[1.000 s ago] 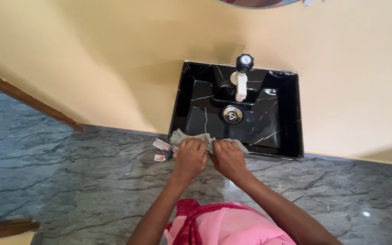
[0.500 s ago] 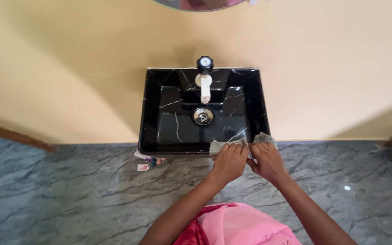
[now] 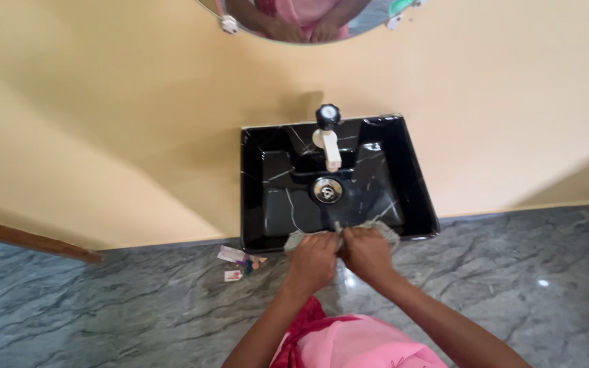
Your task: The person uses a cloth to wipe the surface of a black bathroom sink, including the basin, faucet, and drain area. The person repeatedly folds and repositions the cloth while scrubbing different sections of the sink.
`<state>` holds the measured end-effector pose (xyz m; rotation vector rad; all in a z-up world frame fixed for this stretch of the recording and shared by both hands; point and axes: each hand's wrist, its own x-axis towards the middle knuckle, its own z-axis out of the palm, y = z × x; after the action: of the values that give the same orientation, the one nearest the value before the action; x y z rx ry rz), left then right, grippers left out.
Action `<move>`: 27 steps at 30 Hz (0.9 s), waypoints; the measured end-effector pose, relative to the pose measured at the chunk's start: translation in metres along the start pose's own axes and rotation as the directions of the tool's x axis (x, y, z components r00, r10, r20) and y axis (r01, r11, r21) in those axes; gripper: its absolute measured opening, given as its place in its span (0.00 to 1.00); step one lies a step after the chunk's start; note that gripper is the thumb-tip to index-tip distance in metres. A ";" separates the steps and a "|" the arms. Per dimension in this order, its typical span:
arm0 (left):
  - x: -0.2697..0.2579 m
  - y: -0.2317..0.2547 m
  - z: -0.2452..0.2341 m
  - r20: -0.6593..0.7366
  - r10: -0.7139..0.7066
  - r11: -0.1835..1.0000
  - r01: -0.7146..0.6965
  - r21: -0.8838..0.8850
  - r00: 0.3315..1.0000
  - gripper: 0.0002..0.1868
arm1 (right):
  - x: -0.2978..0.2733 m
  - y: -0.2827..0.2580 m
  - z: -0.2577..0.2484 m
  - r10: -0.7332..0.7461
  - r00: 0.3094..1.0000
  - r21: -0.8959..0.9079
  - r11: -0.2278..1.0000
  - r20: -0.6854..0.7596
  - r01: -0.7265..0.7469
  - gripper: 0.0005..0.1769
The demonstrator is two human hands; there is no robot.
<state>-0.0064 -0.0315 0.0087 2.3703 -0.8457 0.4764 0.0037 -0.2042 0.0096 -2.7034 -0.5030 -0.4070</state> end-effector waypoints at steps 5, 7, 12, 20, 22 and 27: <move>-0.039 -0.040 -0.073 -0.031 -0.244 0.963 0.246 0.114 0.969 0.17 | 0.034 -0.063 0.030 -0.104 0.984 0.128 0.988 0.144 0.085 0.23; -0.043 -0.041 -0.084 -0.073 -0.278 0.944 0.286 0.164 0.958 0.17 | 0.048 -0.080 0.038 -0.156 0.951 0.100 0.986 0.267 0.133 0.21; -0.035 -0.028 -0.074 -0.078 -0.310 0.898 0.319 0.302 0.948 0.15 | 0.060 -0.079 0.034 -0.253 0.901 0.143 0.966 0.353 0.216 0.18; -0.008 -0.018 0.008 0.052 -0.311 0.877 0.266 0.400 0.949 0.06 | 0.041 -0.007 0.006 -0.255 0.890 0.160 0.965 0.378 0.208 0.19; 0.005 -0.009 0.038 0.053 -0.261 0.902 0.224 0.370 0.964 0.05 | 0.033 0.022 -0.006 -0.208 0.881 0.115 0.978 0.425 0.176 0.21; 0.053 0.028 0.104 0.179 -0.150 0.962 0.102 0.253 0.972 0.05 | 0.008 0.094 -0.044 -0.057 0.904 0.040 0.998 0.423 0.045 0.24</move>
<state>0.0281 -0.1379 -0.0350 2.7136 -0.7496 0.3107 0.0381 -0.3013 0.0244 -2.7548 -0.6901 0.1875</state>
